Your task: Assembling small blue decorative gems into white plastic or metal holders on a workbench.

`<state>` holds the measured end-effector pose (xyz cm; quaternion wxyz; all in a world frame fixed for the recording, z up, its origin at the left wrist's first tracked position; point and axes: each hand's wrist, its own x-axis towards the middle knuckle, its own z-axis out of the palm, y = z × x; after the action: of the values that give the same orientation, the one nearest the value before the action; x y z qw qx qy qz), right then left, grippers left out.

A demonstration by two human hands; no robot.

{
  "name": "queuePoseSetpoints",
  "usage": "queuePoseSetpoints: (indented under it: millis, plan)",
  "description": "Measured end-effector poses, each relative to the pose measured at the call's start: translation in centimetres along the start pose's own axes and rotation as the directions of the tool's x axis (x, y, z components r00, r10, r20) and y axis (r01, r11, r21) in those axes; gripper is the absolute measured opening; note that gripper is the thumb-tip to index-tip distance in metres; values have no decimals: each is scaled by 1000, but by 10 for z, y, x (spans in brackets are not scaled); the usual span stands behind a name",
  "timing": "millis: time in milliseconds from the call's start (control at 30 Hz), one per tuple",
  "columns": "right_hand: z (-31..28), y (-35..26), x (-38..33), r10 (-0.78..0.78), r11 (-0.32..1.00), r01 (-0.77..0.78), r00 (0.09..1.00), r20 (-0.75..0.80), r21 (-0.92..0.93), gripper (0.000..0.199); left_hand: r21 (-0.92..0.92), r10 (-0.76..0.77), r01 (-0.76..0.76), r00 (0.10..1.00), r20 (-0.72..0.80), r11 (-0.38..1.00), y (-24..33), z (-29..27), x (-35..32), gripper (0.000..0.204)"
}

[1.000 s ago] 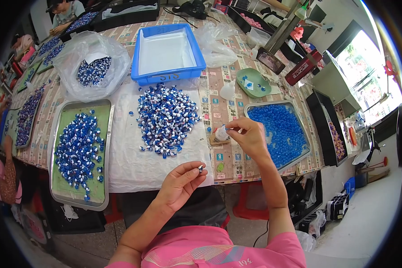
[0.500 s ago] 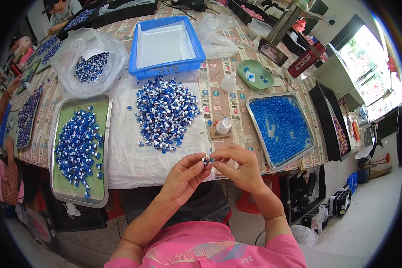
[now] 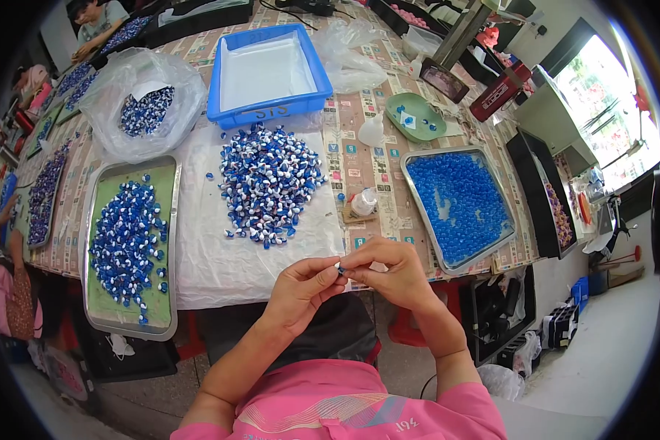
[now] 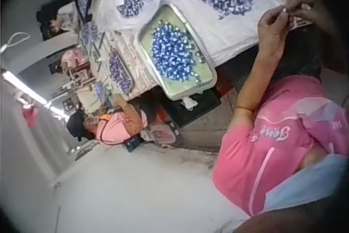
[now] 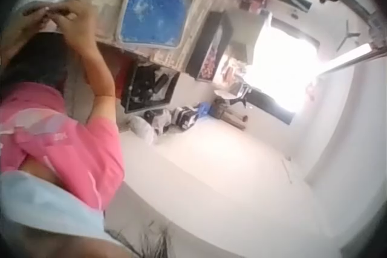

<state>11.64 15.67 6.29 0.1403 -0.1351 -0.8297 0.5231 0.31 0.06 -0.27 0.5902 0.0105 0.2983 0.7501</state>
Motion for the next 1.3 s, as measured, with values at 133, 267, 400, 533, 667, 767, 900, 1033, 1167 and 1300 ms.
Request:
queuePoseSetpoints:
  millis: [133, 267, 400, 533, 667, 767, 900, 1033, 1167, 1300]
  plan:
    - [-2, 2, -7, -77, 997, 76, 995, -64, -24, 19, 59, -11, 10, 1000, 14, 998, -2, 6, 5, 20]
    - [-13, 3, -8, -152, 988, 152, 988, -25, -2, 23, 44, 35, -36, 999, 30, 998, -8, 16, 3, 19]
    - [-42, -3, -14, -210, 977, 209, 976, 52, 31, 26, 148, 108, -106, 994, -5, 983, 1, 30, -5, 15]
    - [-102, 25, -17, -222, 932, 117, 932, -286, -343, 23, 673, 579, -335, 797, -171, 659, 55, 9, -33, 11]
    - [-181, 75, -24, -139, 777, -204, 867, -479, -595, 20, 988, 919, -130, 393, -23, 80, 124, -66, -80, 14]
    - [-202, 102, -30, -42, 643, -348, 873, -485, -682, 18, 981, 931, 132, 355, 86, -141, 150, -114, -114, 15]
    - [-206, 123, -28, -16, 658, -362, 869, -494, -660, 20, 861, 896, 421, 438, 81, -284, 157, -141, -124, 20]
    - [-205, 117, -25, 31, 697, -357, 881, -471, -622, 22, 860, 891, 414, 444, 96, -299, 151, -134, -116, 21]
    - [-195, 99, -27, 117, 860, -343, 853, -509, -378, 22, 827, 915, 422, 315, 251, -372, 139, -98, -101, 22]
    - [-171, 78, -28, 177, 983, -181, 895, -409, 29, 21, 904, 882, 228, 398, 253, -362, 103, -46, -70, 22]
